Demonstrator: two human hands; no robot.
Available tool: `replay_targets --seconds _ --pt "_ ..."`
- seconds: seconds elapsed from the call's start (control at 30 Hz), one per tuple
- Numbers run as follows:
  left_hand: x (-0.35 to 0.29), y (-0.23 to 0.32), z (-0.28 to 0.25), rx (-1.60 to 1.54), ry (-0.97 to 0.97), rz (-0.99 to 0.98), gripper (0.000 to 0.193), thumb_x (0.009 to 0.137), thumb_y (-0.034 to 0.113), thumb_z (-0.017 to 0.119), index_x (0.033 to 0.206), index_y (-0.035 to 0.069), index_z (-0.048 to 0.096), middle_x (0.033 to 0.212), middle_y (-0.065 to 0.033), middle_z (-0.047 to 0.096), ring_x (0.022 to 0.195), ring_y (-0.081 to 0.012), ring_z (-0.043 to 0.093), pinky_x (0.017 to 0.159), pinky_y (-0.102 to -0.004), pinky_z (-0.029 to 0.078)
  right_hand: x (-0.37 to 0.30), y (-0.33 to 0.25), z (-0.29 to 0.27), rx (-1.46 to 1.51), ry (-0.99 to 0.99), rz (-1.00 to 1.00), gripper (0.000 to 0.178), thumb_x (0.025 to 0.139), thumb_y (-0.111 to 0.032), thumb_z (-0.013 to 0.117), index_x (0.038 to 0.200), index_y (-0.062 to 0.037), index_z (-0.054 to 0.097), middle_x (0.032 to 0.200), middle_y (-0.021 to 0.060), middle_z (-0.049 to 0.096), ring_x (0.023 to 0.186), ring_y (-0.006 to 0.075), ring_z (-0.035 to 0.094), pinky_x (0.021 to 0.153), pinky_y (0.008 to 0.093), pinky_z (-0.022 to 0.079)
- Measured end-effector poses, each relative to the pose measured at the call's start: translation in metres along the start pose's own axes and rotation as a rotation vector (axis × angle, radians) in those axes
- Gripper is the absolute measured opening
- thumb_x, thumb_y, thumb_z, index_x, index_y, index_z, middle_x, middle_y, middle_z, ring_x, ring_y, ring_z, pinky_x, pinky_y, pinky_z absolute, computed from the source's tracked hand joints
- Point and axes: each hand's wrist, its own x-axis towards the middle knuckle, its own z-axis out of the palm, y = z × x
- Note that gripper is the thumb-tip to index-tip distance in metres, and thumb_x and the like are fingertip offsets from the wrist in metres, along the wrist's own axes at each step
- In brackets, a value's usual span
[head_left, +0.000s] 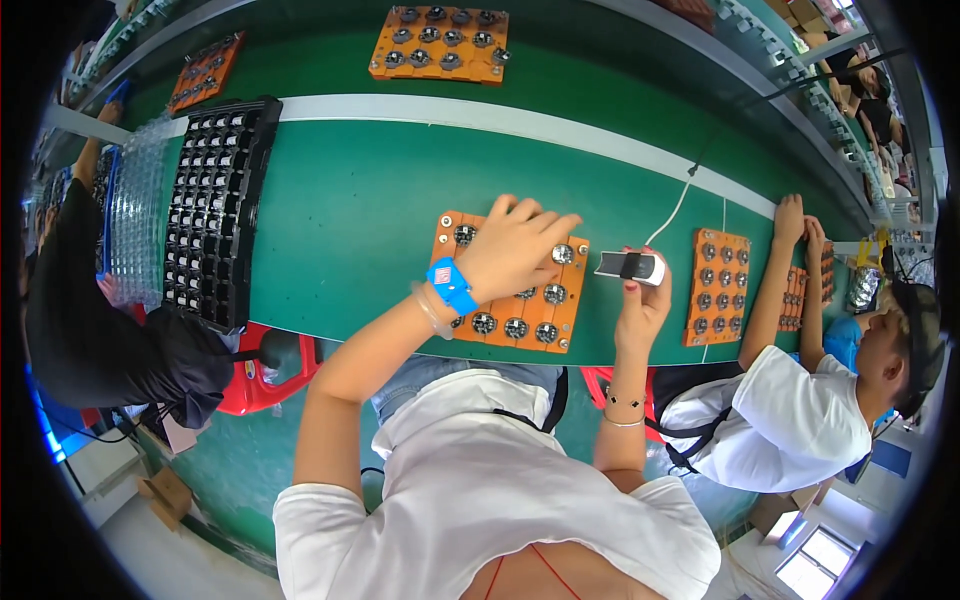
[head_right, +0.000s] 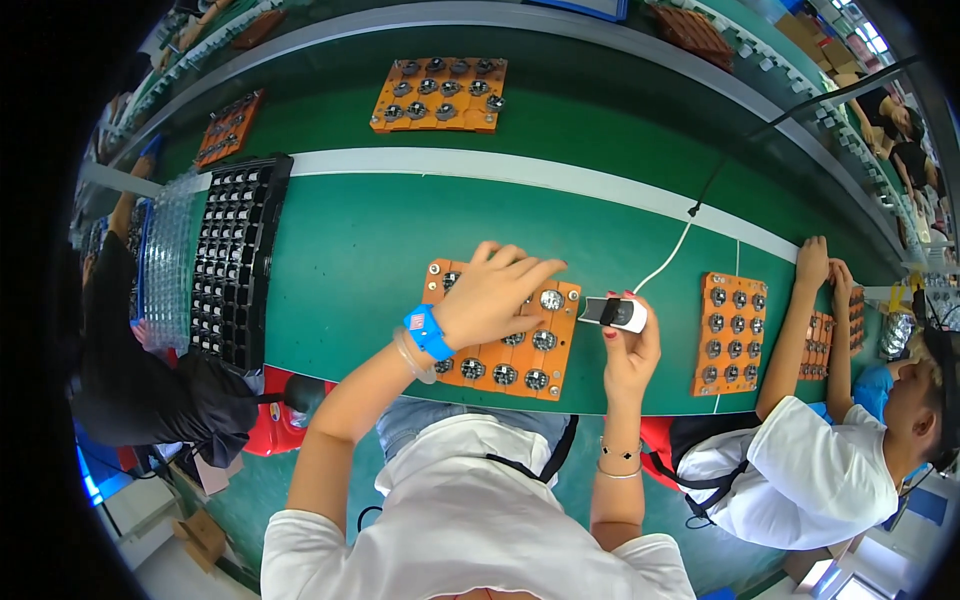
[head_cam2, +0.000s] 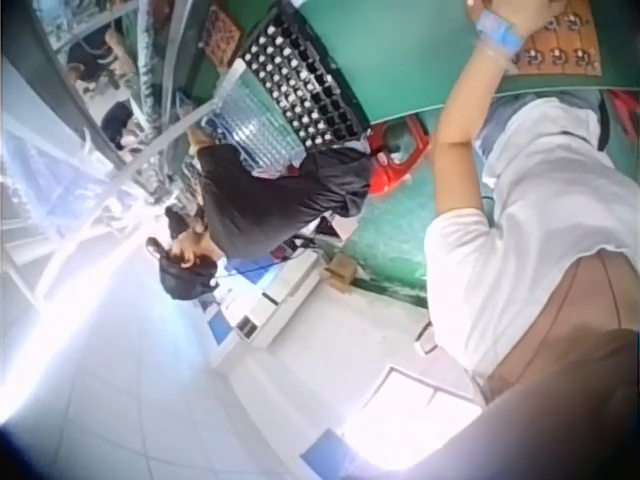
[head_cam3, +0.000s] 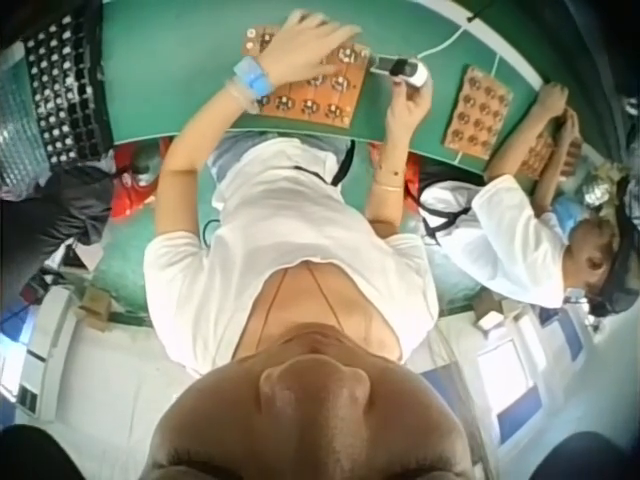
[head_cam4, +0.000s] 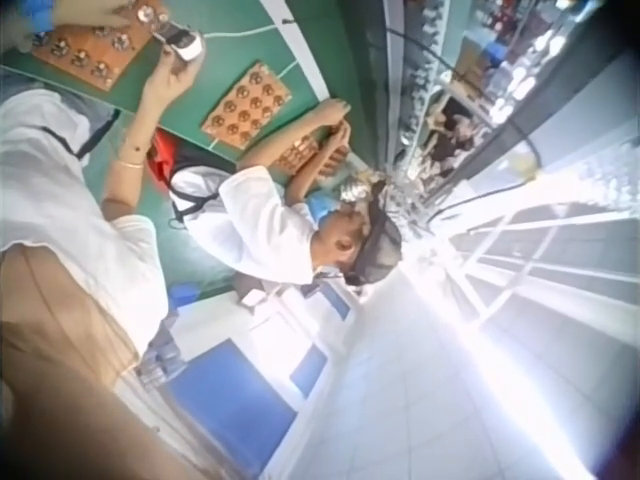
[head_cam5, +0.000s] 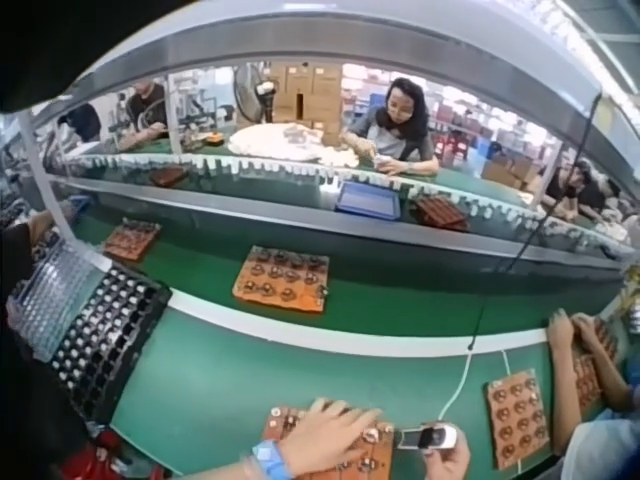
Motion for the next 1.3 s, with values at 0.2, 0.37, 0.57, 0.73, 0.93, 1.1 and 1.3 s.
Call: replay_targets --seconds 0.2,0.37,0.57,0.73,0.93,1.1,1.3 --pt "0.013 0.011 0.009 -0.184 -0.128 -0.026 0.049 0.074 0.013 0.068 0.118 0.009 0.047 0.084 -0.0095 0.062 0.086 -0.0251 0.056 0.086 -0.0365 0.036 0.001 0.01 -0.01 -0.104 -0.068 -0.014 0.038 0.086 -0.009 0.062 0.12 0.0016 0.048 0.112 0.0106 0.056 0.104 0.0177 0.054 0.091 0.0302 0.042" --pt "0.014 0.025 0.0 -0.404 -0.139 -0.055 0.051 0.076 0.009 0.067 0.121 0.007 0.044 0.086 -0.0108 0.062 0.083 -0.03 0.058 0.081 -0.0399 0.042 0.0 0.006 0.01 -0.095 -0.134 -0.002 0.035 0.077 0.002 0.063 0.111 0.0013 0.055 0.108 0.0101 0.055 0.101 0.0185 0.053 0.089 0.0281 0.041" --pt "0.008 0.019 0.009 -0.499 -0.05 -0.128 0.056 0.075 0.006 0.066 0.126 0.008 0.04 0.088 -0.0118 0.062 0.087 -0.0337 0.057 0.086 -0.0428 0.042 -0.006 0.005 0.007 -0.026 -0.062 0.071 0.038 0.086 -0.012 0.061 0.119 0.001 0.047 0.113 0.0135 0.057 0.104 0.018 0.053 0.092 0.0303 0.041" --pt "0.007 0.017 0.005 -0.195 -0.024 -0.042 0.052 0.072 0.009 0.069 0.119 0.006 0.047 0.095 -0.0114 0.06 0.096 -0.029 0.053 0.086 -0.0396 0.04 -0.015 0.003 -0.015 0.008 0.065 -0.011 0.047 0.087 -0.026 0.063 0.121 0.0006 0.044 0.112 0.0153 0.057 0.105 0.0241 0.055 0.093 0.0366 0.042" --pt "-0.021 0.031 0.002 -0.088 -0.13 0.023 0.04 0.069 0.017 0.072 0.102 0.005 0.053 0.089 -0.0067 0.058 0.092 -0.0224 0.051 0.079 -0.0346 0.037 -0.037 -0.003 -0.021 -0.021 -0.076 0.04 0.044 0.083 -0.019 0.067 0.117 0.0009 0.048 0.11 0.0136 0.057 0.104 0.0221 0.055 0.091 0.0329 0.043" --pt "-0.025 0.037 0.011 -0.035 -0.159 0.019 0.035 0.069 0.017 0.072 0.098 0.006 0.054 0.089 -0.0047 0.058 0.09 -0.0208 0.051 0.075 -0.0345 0.037 -0.04 0.002 -0.013 -0.137 -0.183 0.055 0.04 0.082 -0.015 0.067 0.115 0.0017 0.05 0.11 0.0118 0.056 0.104 0.021 0.054 0.089 0.0316 0.043" --pt "-0.019 0.047 0.002 -0.234 -0.017 -0.006 0.038 0.068 0.012 0.072 0.101 0.005 0.054 0.082 -0.004 0.058 0.085 -0.0201 0.05 0.074 -0.0341 0.036 -0.042 0.004 0.001 -0.084 -0.155 0.069 0.038 0.076 -0.003 0.068 0.111 0.0027 0.055 0.107 0.0115 0.056 0.102 0.0214 0.053 0.09 0.0312 0.041"
